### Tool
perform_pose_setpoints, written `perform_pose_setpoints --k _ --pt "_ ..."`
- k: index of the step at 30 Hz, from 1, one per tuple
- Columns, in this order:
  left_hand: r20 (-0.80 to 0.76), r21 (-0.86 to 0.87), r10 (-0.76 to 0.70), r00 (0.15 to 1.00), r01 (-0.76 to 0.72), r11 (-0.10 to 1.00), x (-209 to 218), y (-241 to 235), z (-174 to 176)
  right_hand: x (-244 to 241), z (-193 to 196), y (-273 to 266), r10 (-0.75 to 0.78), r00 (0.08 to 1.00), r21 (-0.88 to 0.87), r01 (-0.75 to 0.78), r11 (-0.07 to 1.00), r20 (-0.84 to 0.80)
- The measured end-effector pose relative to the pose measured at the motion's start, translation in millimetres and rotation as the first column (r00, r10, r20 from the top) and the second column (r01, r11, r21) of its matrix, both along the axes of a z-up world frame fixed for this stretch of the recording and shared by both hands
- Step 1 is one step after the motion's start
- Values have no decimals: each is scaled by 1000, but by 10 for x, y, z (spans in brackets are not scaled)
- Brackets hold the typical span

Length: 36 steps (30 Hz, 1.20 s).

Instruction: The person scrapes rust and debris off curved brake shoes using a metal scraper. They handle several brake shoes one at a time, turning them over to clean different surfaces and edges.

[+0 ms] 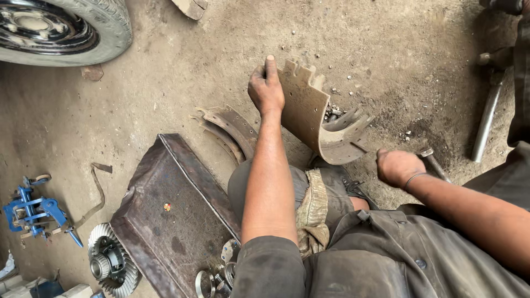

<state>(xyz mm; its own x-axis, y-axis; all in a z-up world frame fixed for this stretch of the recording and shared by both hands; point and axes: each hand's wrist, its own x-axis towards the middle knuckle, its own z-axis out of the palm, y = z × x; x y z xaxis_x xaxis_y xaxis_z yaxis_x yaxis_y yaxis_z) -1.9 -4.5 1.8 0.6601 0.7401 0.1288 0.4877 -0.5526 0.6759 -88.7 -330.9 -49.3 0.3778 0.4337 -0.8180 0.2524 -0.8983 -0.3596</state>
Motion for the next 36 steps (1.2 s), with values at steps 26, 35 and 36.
perform_pose_setpoints --k 26,35,36 --pt "-8 44 -13 1000 14 999 -99 -55 -1 -485 -1582 -57 -103 991 401 129 907 -87" --pt "-35 -10 -19 999 18 1000 -97 -54 -23 -269 -949 40 52 995 244 -28 969 -89" --pt "-28 -17 -21 999 21 1000 -102 -61 -27 -226 -899 28 26 989 236 10 972 -148"
